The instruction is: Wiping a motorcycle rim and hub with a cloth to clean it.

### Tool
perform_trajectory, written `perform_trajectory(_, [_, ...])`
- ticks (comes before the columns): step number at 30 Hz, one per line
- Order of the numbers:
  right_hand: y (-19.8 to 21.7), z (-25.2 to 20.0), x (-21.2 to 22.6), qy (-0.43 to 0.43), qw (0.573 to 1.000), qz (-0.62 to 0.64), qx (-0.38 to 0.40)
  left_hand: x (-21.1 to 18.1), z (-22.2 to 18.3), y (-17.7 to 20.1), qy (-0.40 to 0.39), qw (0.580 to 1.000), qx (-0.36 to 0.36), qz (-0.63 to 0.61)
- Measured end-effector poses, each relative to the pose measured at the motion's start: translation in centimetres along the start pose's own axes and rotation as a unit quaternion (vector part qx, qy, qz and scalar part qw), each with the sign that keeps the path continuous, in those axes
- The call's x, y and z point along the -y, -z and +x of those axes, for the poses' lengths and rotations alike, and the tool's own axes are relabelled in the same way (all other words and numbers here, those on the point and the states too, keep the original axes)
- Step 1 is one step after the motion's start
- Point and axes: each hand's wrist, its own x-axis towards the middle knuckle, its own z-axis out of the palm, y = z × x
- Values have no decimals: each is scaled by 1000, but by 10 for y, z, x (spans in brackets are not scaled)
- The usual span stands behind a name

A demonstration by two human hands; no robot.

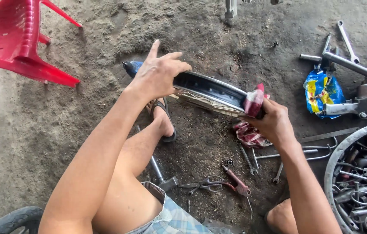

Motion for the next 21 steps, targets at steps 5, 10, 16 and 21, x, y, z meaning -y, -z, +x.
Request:
perform_trajectory(5, [-24, -9, -37, 22, 997, 40, -70, 11, 1, -12, -10, 1000, -13, 1])
perform_trajectory(10, [-55, -10, -77, 17, 992, 61, -112, 33, 3, -39, 33, 999, -16, 11])
perform_trajectory(16, [-40, 8, -50, 39, 988, 92, -121, -15, 9, -3, 46, 988, -41, 140])
perform_trajectory(21, [11, 32, 59, 68, 987, -141, -27, -54, 24, 0, -33, 996, -6, 78])
